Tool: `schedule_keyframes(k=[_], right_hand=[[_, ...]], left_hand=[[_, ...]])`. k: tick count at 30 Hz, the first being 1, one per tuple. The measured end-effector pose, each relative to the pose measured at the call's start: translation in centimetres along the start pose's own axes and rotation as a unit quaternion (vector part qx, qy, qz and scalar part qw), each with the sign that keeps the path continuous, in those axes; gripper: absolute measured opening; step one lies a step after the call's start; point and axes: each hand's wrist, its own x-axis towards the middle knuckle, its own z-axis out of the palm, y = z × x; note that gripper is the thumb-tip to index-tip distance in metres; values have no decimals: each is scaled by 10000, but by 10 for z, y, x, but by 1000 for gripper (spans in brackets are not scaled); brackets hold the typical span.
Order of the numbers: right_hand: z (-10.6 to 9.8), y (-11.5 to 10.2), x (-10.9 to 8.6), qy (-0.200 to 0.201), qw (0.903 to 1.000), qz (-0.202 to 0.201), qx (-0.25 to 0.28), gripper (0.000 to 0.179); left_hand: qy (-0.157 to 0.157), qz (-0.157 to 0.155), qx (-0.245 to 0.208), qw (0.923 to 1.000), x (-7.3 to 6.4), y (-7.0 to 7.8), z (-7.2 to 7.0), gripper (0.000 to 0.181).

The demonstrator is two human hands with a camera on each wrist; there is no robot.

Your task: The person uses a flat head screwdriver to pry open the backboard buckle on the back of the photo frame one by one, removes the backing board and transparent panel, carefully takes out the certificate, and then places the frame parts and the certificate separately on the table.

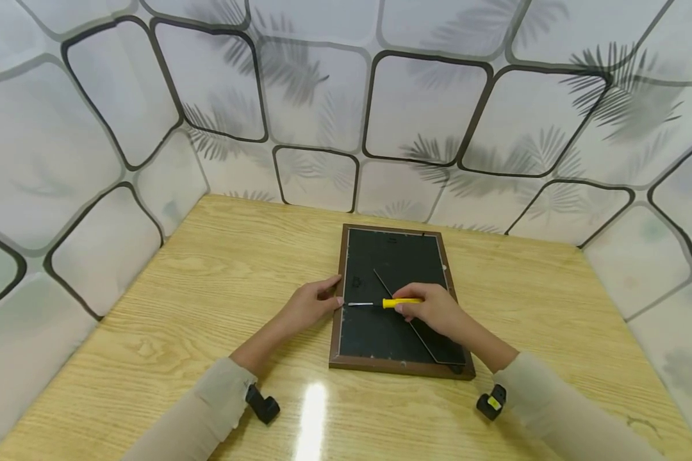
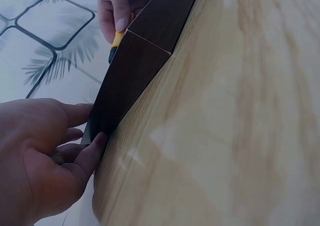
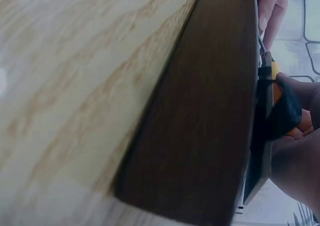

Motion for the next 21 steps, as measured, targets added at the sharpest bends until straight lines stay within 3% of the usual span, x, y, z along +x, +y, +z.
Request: schedule_keyframes(k=[21], right_hand=[[11, -4, -6, 386, 9984, -145, -394, 19]], left_hand=[[2, 19, 19, 10000, 0, -1, 0, 58]])
